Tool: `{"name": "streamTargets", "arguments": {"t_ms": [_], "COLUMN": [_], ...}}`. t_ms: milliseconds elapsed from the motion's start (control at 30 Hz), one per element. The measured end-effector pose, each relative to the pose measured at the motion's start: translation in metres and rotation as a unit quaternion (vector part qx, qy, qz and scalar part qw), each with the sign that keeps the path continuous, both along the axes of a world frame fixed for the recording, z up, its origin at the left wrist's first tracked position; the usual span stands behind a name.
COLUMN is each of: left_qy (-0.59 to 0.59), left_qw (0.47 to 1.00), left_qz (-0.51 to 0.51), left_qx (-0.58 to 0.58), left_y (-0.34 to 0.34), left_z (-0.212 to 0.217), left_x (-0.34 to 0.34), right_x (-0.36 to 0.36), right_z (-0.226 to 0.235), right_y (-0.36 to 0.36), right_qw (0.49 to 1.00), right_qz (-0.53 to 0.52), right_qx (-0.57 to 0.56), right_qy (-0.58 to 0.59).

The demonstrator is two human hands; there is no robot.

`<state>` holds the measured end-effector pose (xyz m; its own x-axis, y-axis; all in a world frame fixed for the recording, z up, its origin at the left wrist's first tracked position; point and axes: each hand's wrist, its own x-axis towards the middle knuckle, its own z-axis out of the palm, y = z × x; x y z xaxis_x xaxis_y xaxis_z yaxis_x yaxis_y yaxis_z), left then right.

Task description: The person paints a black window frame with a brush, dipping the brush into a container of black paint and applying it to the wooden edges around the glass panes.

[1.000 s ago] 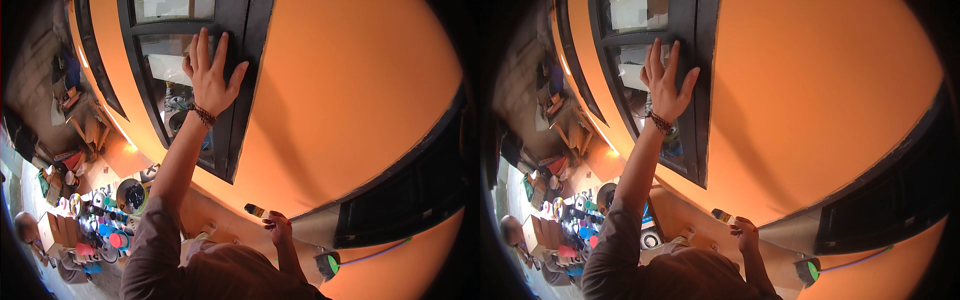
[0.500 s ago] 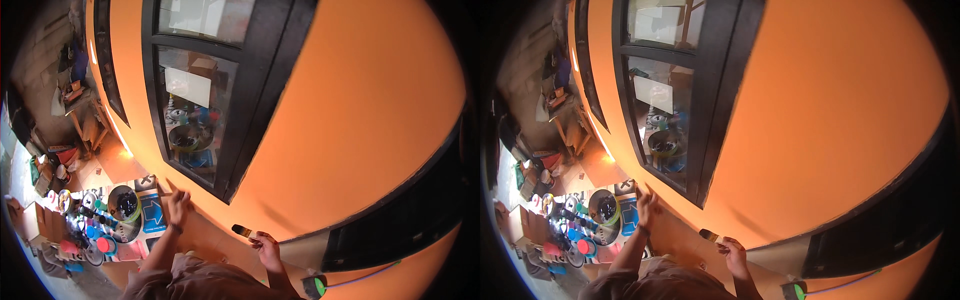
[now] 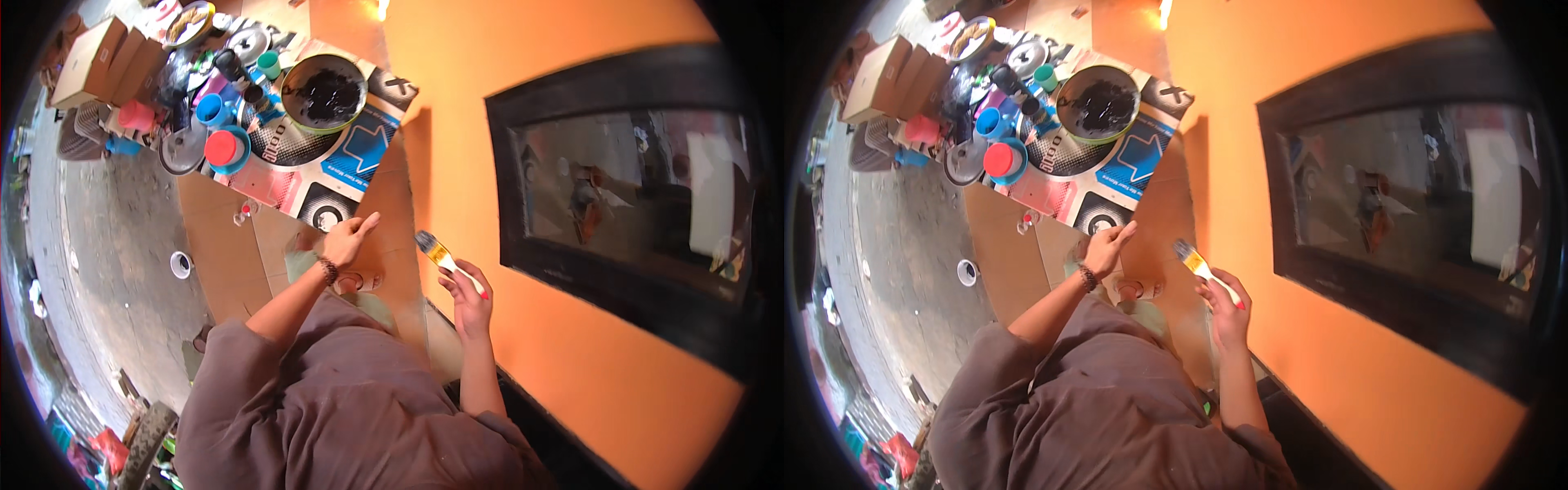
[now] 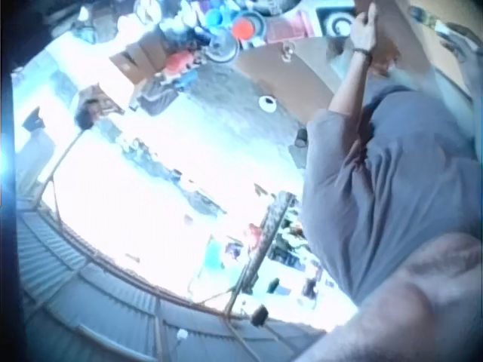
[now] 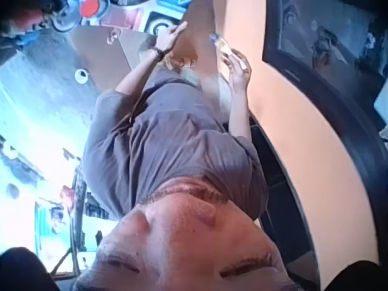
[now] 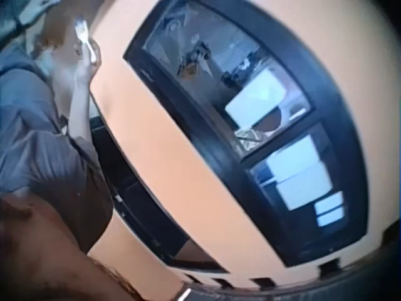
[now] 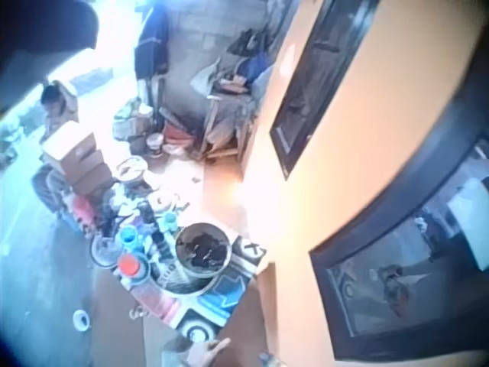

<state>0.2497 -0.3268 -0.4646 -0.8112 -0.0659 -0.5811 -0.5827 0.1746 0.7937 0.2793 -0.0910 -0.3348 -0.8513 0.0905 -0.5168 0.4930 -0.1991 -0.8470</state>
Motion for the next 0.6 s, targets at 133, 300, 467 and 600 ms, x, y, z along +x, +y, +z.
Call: {"name": "streamTargets", "arguments": {"t_ms": [133,300,467,600], "left_qy": [-0.052,-0.054,0.000,0.098], "left_qw": [0.997,0.975,0.944,0.937], "left_qz": [-0.008,-0.038,-0.039,0.031], "left_qx": [-0.054,-0.213,-0.327,-0.333], "left_y": [-0.072,-0.118,-0.138,-0.134], "left_z": [-0.092,-0.175,-0.248,-0.275], "left_x": [0.021,-0.004,-0.077,-0.121], "right_x": [-0.073,-0.191,-0.301,-0.361], "right_z": [-0.071,-0.189,-0.285,-0.330], "right_y": [-0.074,-0.144,-0.201,-0.219], "right_qw": [0.980,0.861,0.779,0.749], "right_qz": [0.153,0.263,0.327,0.334], "right_qx": [0.125,0.333,0.396,0.434], "right_qy": [0.014,0.279,0.360,0.374]}}
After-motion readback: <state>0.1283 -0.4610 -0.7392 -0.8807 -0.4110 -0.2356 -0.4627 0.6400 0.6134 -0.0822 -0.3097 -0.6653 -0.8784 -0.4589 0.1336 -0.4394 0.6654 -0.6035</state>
